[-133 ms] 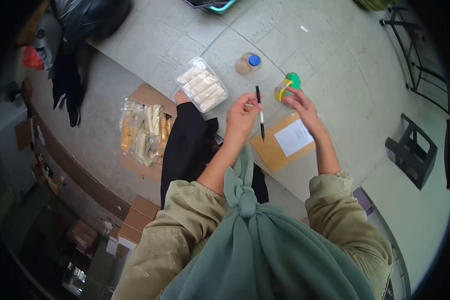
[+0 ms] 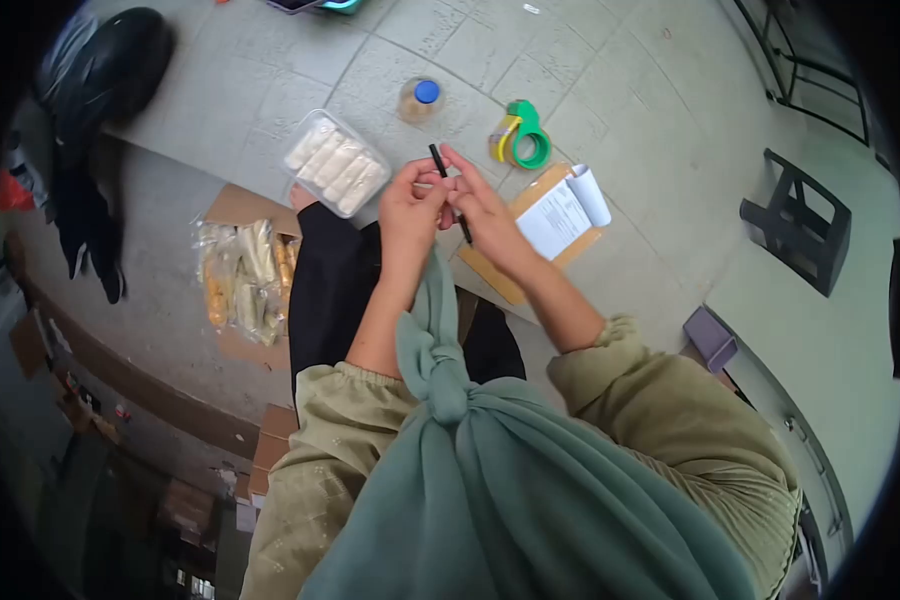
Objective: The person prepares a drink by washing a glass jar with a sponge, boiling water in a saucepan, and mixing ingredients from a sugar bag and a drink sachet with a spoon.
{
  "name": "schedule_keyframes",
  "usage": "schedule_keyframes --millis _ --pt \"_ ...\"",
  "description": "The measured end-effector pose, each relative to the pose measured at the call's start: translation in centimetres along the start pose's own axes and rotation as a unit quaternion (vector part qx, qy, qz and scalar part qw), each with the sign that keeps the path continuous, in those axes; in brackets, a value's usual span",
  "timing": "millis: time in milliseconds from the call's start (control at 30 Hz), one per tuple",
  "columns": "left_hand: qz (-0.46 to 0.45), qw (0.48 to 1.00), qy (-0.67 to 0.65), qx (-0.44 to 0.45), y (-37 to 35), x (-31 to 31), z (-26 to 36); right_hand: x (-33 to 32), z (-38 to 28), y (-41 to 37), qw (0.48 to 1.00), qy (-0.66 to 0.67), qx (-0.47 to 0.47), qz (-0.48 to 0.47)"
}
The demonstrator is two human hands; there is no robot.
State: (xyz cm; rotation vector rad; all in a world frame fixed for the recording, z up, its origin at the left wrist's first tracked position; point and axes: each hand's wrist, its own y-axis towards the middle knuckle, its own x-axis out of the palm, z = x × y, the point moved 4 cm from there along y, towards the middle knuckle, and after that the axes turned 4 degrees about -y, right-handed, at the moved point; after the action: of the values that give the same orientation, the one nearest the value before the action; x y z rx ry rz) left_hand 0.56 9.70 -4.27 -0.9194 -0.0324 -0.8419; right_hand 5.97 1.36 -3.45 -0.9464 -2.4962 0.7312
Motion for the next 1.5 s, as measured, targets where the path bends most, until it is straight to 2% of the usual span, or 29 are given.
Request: schedule_keyframes --millis 33,67,100,167,200,233,267,333,367,400,433,467,500,567,633,667,700,733,767,833,867,933,1033,1267,1500 --pt "-0.034 0.999 0.027 -0.013 1.4 -0.3 -0.5 -0.3 1.1 0.2 0.996 0.076 -0.042 0.037" --pt "-0.062 0.992 0.099 -0.050 1.8 -0.3 -0.6 -0.7 2.6 0.2 0.991 0.089 -0.001 0.096" --pt "-0.039 0.962 0.242 0.118 1.8 -0.5 -1.0 -1.0 4.7 -0.3 0.983 0.105 0.047 0.146" --pt "-0.005 0.937 0.326 0.126 1.7 -1.2 -2.2 -4.0 12.7 -0.9 0.963 0.104 0.109 0.221" --pt "-0.007 0.938 0.332 0.104 1.6 -1.8 -2.6 -6.2 17.0 -1.5 0.940 0.091 0.171 0.282" --pt "0.005 0.934 0.338 0.111 1.6 -2.2 -2.2 -9.1 21.2 -1.8 0.936 -0.007 0.147 0.319" --pt "-0.016 0.949 0.302 0.085 1.8 -2.5 -2.0 -11.7 23.9 -1.6 0.919 -0.024 0.172 0.354" --pt "-0.024 0.970 0.230 0.073 2.4 -2.5 -0.8 -16.1 25.9 0.6 0.894 -0.214 0.262 0.293" --pt "-0.015 0.969 0.232 0.084 2.6 -2.4 -0.3 -18.8 27.8 2.0 0.810 -0.413 0.249 0.333" --pt "0.003 0.980 0.186 0.070 2.9 -2.5 0.1 -20.3 25.8 3.7 0.789 -0.412 0.270 0.368" --pt "0.019 0.989 0.138 0.055 3.3 -2.6 0.5 -20.6 21.1 5.8 0.801 -0.376 0.251 0.392" --pt "0.035 0.990 0.119 0.067 3.6 -2.8 1.0 -20.6 16.7 8.6 0.834 -0.343 0.075 0.425" --pt "0.038 0.990 0.117 0.075 3.6 -2.9 2.4 -19.7 11.4 11.5 0.843 -0.330 -0.016 0.424" --pt "0.083 0.995 -0.023 0.041 3.5 -3.3 5.0 -14.3 -0.3 16.8 0.853 -0.325 -0.176 0.368" --pt "0.110 0.990 -0.059 0.063 3.9 -4.1 6.7 -9.1 -6.8 23.7 0.885 -0.335 -0.237 0.218" --pt "0.124 0.987 -0.073 0.066 4.1 -4.5 7.4 -6.2 -8.8 27.0 0.870 -0.407 -0.250 0.121" --pt "0.140 0.984 -0.086 0.070 4.3 -5.0 8.1 -3.4 -9.7 30.0 0.806 -0.520 -0.272 0.081" --pt "0.143 0.983 -0.091 0.075 4.6 -5.4 8.6 -0.8 -10.0 32.5 0.727 -0.622 -0.289 0.040" --pt "0.144 0.982 -0.098 0.076 4.7 -5.8 8.8 0.6 -10.2 34.9 0.725 -0.623 -0.294 0.034" --pt "0.150 0.980 -0.103 0.076 5.1 -6.7 9.3 3.5 -8.7 38.6 0.602 -0.754 -0.259 -0.048" --pt "0.149 0.981 -0.104 0.071 5.1 -7.0 9.6 4.0 -8.5 39.6 0.603 -0.752 -0.261 -0.053" --pt "0.159 0.980 -0.105 0.064 5.1 -7.9 10.1 3.7 -7.6 41.2 0.631 -0.752 -0.188 -0.013" --pt "0.147 0.982 -0.101 0.060 4.9 -8.5 10.9 3.4 -7.8 40.7 0.651 -0.742 -0.157 -0.012" --pt "0.136 0.983 -0.104 0.068 4.5 -7.8 11.1 -4.0 -5.7 37.7 0.587 -0.797 -0.138 -0.012" --pt "0.127 0.985 -0.093 0.065 4.7 -6.2 9.7 -8.9 -3.2 31.9 0.593 -0.791 -0.145 -0.046"
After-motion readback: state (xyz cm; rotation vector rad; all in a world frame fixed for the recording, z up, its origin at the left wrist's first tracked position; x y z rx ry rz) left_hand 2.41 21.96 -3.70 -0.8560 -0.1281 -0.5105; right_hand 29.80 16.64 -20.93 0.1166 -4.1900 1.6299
